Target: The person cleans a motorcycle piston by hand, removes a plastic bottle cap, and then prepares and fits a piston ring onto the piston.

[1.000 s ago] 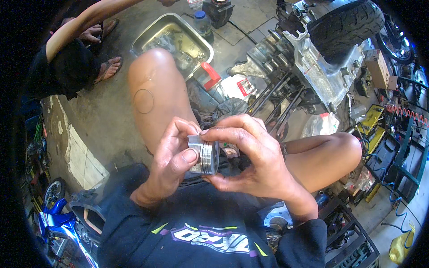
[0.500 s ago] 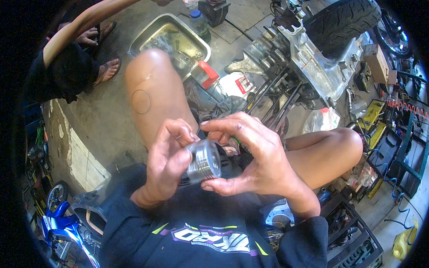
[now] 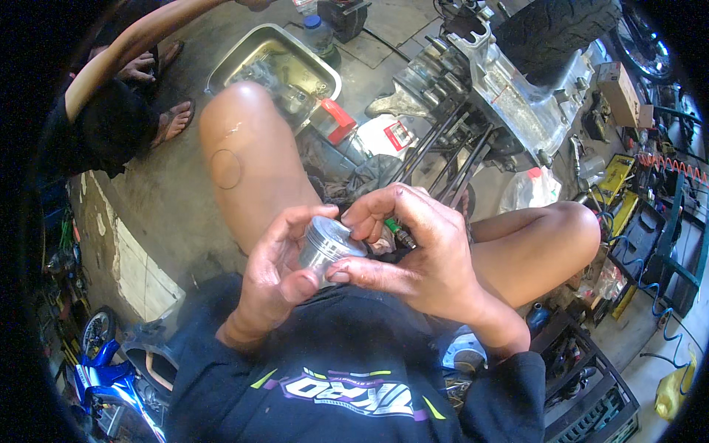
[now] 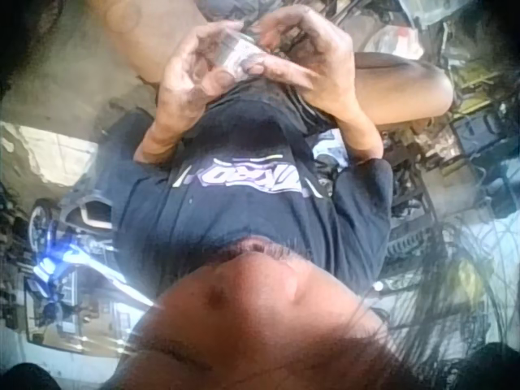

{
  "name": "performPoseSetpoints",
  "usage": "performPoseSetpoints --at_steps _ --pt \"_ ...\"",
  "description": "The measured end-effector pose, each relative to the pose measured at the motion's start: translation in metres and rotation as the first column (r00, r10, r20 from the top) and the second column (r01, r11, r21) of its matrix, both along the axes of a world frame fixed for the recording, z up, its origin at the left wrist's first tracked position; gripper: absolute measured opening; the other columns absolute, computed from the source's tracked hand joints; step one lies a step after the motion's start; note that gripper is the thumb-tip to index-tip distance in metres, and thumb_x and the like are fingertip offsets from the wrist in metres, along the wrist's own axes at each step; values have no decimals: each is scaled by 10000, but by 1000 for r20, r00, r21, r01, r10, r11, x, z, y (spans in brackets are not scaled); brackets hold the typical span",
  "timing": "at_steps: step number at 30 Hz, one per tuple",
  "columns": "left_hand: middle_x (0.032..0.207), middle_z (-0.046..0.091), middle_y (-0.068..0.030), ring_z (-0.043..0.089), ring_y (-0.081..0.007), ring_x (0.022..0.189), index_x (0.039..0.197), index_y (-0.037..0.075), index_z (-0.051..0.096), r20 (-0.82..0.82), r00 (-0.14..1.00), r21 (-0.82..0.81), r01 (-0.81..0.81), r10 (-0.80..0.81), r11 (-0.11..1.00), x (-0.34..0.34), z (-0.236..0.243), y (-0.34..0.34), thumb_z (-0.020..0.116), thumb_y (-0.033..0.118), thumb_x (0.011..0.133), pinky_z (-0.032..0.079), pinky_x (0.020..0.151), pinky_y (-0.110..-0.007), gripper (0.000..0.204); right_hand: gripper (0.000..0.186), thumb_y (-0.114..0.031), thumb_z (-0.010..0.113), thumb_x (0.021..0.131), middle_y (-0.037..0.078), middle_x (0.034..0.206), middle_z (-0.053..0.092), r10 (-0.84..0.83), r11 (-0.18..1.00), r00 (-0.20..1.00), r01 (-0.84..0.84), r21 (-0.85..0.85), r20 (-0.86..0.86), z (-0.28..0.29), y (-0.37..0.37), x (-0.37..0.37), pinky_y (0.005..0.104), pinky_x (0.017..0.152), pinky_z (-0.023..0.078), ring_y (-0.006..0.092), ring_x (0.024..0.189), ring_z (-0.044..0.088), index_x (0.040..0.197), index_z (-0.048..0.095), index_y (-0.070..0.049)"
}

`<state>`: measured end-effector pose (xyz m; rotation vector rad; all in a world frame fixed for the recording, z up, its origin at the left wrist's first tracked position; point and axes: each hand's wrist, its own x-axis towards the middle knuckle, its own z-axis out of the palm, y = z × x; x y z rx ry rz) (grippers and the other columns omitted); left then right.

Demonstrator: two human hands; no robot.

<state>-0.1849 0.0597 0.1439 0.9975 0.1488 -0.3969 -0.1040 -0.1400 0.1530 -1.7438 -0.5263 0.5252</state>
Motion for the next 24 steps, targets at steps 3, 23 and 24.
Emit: performPoseSetpoints --at_steps 3,23,24 --pt "1219 555 -165 579 -207 1148 1318 -1 375 5 998 53 -59 59 997 1 -2 -3 625 374 957 475 972 -336 577 565 -259 939 657 72 936 615 -27 1000 999 26 -11 -46 1 -2 0 255 729 484 130 851 599 1034 623 20" --pt "1124 583 -111 598 -142 1015 1275 3 423 -115 990 -9 -84 83 996 0 -2 -2 716 124 877 491 887 -293 509 566 -246 851 639 100 1082 644 155 981 962 -177 79 226 -19 -5 18 381 876 499 283 1013 637 1132 645 -59" --pt "1126 585 -110 600 -136 1008 1276 8 425 -132 988 -6 -81 80 997 0 -2 -2 744 62 841 493 886 -293 542 566 -246 851 639 100 1082 644 157 981 961 -179 81 226 -18 -5 18 381 876 499 283 1013 637 1132 645 -59"
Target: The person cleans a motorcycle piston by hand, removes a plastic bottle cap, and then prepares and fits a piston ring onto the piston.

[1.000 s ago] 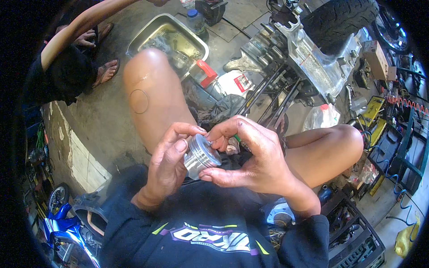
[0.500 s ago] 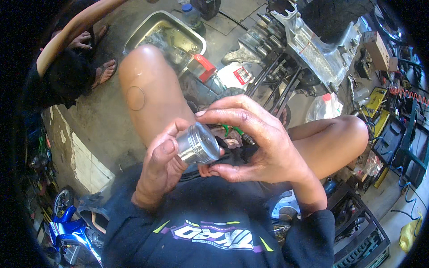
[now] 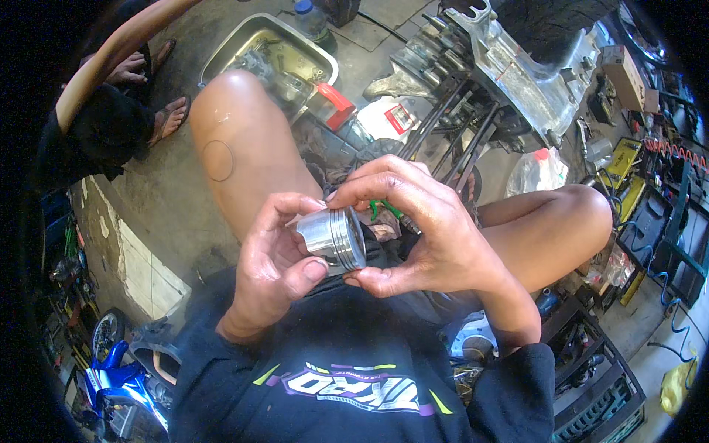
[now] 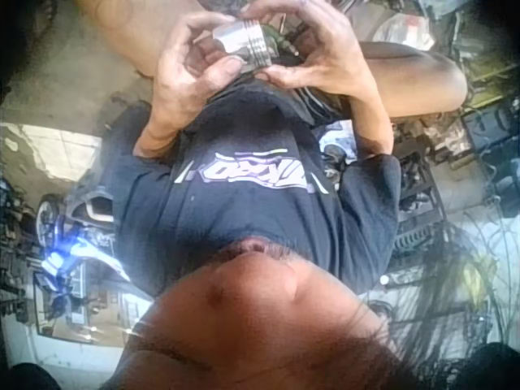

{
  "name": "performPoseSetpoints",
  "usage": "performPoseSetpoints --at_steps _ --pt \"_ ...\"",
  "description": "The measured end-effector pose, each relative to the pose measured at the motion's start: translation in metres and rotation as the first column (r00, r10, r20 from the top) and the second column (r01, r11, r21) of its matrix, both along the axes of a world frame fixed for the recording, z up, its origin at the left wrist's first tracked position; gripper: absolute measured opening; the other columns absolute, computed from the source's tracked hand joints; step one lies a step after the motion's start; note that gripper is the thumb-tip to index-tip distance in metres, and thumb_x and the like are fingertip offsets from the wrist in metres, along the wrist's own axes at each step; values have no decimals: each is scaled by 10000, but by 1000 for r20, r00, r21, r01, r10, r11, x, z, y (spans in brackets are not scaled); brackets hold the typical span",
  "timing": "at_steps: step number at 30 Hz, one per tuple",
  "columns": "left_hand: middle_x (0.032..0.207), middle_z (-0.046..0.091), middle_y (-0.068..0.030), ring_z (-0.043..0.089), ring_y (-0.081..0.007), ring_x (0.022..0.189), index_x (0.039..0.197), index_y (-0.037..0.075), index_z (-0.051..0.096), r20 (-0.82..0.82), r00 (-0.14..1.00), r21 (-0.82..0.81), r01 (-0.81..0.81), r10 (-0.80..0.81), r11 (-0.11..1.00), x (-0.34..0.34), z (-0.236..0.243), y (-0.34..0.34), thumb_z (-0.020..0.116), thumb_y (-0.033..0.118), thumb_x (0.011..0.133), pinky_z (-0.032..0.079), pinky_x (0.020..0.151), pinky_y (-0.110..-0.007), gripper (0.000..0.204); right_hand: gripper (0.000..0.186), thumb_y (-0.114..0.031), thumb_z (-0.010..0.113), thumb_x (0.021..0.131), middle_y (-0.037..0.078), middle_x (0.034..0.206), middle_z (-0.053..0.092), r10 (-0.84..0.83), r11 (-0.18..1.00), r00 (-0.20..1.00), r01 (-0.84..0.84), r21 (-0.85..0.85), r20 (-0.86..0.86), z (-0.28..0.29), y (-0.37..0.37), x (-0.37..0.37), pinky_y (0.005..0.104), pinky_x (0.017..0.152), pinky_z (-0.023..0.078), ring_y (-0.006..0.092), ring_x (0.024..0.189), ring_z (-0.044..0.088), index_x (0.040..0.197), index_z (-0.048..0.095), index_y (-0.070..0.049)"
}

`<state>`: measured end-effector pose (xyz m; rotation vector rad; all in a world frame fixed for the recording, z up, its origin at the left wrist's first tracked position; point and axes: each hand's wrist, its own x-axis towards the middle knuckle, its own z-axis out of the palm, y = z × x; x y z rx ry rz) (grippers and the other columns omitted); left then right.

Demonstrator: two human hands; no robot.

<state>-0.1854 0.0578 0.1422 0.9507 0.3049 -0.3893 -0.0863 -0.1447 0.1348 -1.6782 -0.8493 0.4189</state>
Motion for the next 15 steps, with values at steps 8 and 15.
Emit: performPoseSetpoints --at_steps 8,15 --pt "1125 596 -108 605 -133 1011 1264 6 445 110 994 65 -6 -1 998 -1 -5 -1 754 58 831 491 892 -289 535 579 -260 849 641 77 1086 656 12 998 996 -6 -65 87 6 -1 0 381 916 437 272 1036 632 1145 630 -78" --pt "1127 602 -112 611 -139 1028 1259 1 451 134 991 72 3 -12 997 -3 -6 -2 763 71 824 495 906 -292 540 568 -266 844 638 69 1063 665 32 997 992 -23 -77 119 9 -2 0 376 922 433 262 1014 642 1125 626 -73"
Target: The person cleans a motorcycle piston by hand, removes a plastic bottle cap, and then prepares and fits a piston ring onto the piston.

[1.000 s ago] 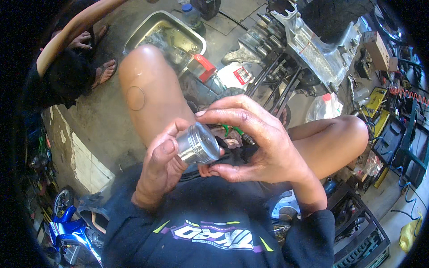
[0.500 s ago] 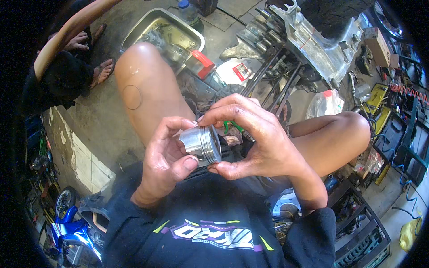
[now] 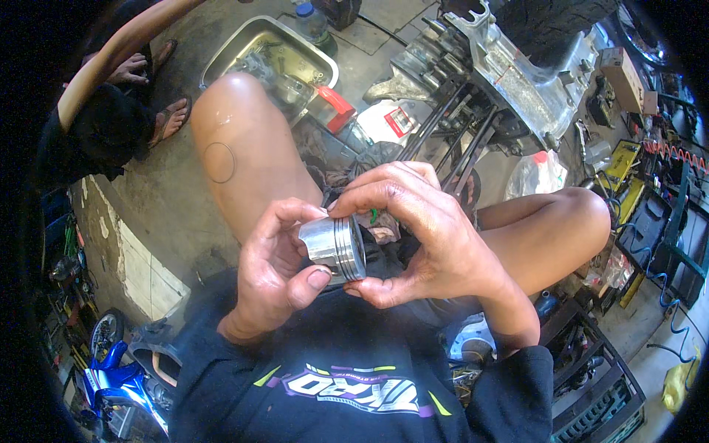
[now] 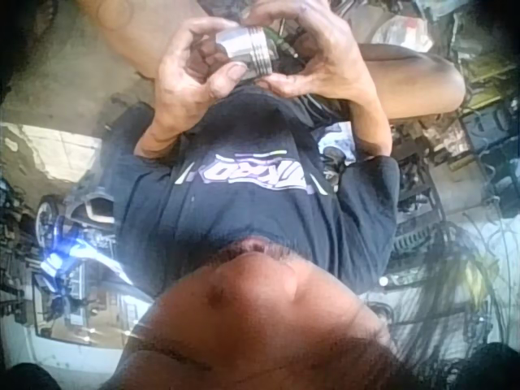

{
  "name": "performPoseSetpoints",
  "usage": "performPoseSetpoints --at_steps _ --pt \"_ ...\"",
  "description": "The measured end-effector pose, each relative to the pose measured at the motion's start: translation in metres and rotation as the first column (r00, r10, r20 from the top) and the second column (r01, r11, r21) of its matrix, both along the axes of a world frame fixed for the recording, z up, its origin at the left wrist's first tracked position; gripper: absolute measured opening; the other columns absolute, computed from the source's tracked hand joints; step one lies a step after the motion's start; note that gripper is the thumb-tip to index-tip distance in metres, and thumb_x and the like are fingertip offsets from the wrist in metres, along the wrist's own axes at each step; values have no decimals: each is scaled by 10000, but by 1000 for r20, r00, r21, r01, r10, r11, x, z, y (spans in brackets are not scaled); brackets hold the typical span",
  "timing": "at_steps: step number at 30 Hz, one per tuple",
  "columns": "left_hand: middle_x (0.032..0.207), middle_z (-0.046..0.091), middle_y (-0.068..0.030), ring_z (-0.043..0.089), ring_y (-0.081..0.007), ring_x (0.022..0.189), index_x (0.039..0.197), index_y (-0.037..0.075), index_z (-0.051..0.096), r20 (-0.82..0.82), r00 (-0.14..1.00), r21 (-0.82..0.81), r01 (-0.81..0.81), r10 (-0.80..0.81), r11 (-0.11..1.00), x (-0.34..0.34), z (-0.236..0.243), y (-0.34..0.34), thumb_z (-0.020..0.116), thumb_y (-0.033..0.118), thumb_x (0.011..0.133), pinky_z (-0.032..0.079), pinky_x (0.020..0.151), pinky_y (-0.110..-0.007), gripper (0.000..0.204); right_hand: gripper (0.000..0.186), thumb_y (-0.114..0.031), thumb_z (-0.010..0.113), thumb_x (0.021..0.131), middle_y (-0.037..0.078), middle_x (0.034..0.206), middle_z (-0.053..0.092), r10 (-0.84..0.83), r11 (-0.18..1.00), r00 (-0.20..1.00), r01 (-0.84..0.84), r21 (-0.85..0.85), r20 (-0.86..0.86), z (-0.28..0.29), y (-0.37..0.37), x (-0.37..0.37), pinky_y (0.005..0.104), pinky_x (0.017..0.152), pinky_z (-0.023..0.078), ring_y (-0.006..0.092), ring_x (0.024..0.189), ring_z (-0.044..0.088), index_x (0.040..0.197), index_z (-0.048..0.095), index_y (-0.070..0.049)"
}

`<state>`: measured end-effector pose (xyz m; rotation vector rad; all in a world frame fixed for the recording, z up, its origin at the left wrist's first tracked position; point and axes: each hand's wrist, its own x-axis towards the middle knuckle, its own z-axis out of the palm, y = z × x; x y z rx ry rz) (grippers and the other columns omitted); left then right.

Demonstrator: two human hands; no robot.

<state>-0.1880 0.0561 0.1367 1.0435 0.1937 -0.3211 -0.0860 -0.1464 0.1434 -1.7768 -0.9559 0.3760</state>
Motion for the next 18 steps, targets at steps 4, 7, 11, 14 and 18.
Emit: performPoseSetpoints --at_steps 4,7,11,14,18 --pt "1135 593 -107 612 -141 1033 1251 2 459 15 1000 20 -1 0 1000 1 1 1 771 73 816 495 915 -294 540 568 -273 846 626 67 1035 665 -13 1000 1000 13 -2 0 1 1 0 367 914 432 257 992 647 1105 625 -63" --pt "1152 570 -99 608 -142 1041 1242 3 470 65 998 59 2 -6 998 1 -1 1 781 70 804 494 921 -294 541 575 -282 851 615 66 1016 662 -11 1000 1000 11 -9 4 1 1 0 360 900 432 251 962 648 1094 625 -58" --pt "1171 539 -91 591 -140 1071 1236 4 481 126 992 115 14 -28 993 1 -2 2 789 68 787 484 930 -290 548 583 -291 857 605 67 989 661 -25 1000 1000 25 -14 -9 2 1 -1 354 883 430 242 905 645 1079 623 -47" --pt "1177 530 -90 580 -140 1085 1236 4 484 159 986 145 19 -43 989 1 -4 3 791 68 781 476 935 -286 552 587 -294 861 604 69 972 662 -30 999 1000 30 -14 10 3 2 -1 351 874 431 235 885 645 1075 621 -39" --pt "1179 520 -87 571 -144 1090 1239 -1 486 191 981 161 11 -42 987 1 -4 4 791 70 777 470 937 -283 558 588 -302 865 602 69 959 663 -36 999 999 36 -5 -9 4 2 -2 348 865 431 227 872 644 1068 625 -37"
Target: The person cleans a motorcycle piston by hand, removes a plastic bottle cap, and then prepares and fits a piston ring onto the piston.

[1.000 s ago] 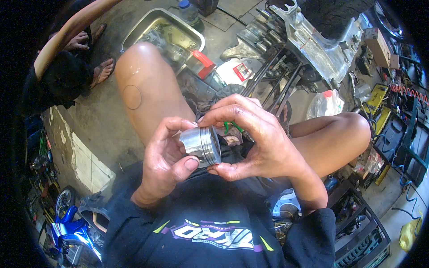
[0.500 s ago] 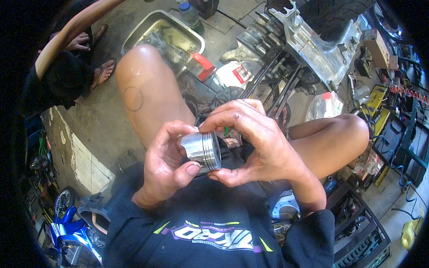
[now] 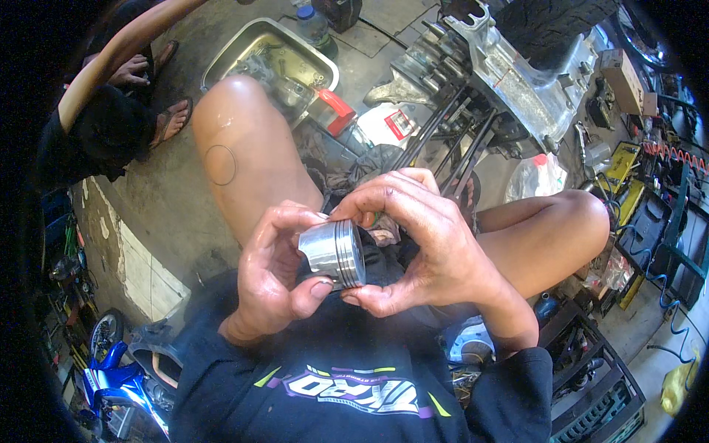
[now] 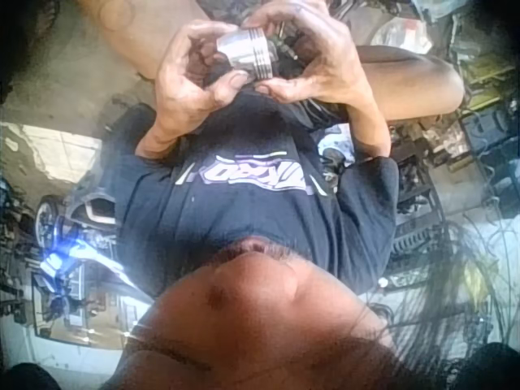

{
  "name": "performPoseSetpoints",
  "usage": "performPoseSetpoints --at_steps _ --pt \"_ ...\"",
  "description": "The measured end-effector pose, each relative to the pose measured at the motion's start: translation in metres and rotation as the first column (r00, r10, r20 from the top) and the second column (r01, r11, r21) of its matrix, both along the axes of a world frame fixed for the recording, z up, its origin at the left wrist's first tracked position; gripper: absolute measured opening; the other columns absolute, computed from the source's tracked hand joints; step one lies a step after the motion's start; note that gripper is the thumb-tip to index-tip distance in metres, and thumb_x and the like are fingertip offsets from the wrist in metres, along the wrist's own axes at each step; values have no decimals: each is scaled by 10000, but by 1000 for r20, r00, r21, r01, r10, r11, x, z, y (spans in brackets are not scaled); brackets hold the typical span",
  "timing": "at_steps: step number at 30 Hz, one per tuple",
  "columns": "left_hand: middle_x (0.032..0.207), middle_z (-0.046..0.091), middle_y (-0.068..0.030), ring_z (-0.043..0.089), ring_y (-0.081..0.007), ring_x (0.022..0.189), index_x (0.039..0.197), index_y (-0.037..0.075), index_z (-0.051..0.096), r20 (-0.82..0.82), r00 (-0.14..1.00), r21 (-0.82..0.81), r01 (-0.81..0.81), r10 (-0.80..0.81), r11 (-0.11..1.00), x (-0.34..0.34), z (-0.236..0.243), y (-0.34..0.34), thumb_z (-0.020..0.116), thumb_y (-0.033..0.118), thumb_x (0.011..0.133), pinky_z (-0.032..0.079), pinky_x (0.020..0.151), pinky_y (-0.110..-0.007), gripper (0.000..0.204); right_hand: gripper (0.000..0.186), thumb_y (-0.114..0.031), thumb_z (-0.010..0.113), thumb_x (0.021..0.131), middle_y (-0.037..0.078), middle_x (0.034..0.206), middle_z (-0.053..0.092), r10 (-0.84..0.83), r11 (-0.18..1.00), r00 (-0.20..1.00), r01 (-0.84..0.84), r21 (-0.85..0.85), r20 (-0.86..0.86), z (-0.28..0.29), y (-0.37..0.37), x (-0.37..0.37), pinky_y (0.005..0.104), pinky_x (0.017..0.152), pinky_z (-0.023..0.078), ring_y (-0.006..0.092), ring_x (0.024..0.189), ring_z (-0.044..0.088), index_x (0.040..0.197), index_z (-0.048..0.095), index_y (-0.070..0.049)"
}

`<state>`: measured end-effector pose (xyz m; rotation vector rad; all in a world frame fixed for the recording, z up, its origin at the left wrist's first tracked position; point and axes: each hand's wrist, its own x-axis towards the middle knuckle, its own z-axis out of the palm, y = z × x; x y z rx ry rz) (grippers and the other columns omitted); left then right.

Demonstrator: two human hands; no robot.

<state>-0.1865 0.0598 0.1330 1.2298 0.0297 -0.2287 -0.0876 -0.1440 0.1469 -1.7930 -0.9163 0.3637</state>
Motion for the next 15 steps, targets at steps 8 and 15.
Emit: performPoseSetpoints --at_steps 8,15 --pt "1144 512 -105 570 -153 1067 1225 -22 503 155 988 111 -10 -7 994 3 1 3 800 77 760 477 919 -278 561 566 -306 878 574 50 904 658 2 1000 999 -2 -18 -50 2 0 -1 338 834 425 209 800 633 1017 648 -39" --pt "1109 525 -95 576 -142 1021 1213 -16 511 147 989 96 -10 -4 995 2 2 2 817 70 753 477 896 -269 559 573 -324 886 569 61 892 667 9 1000 999 -8 23 -53 2 0 -2 342 835 422 217 785 635 1001 651 -31"
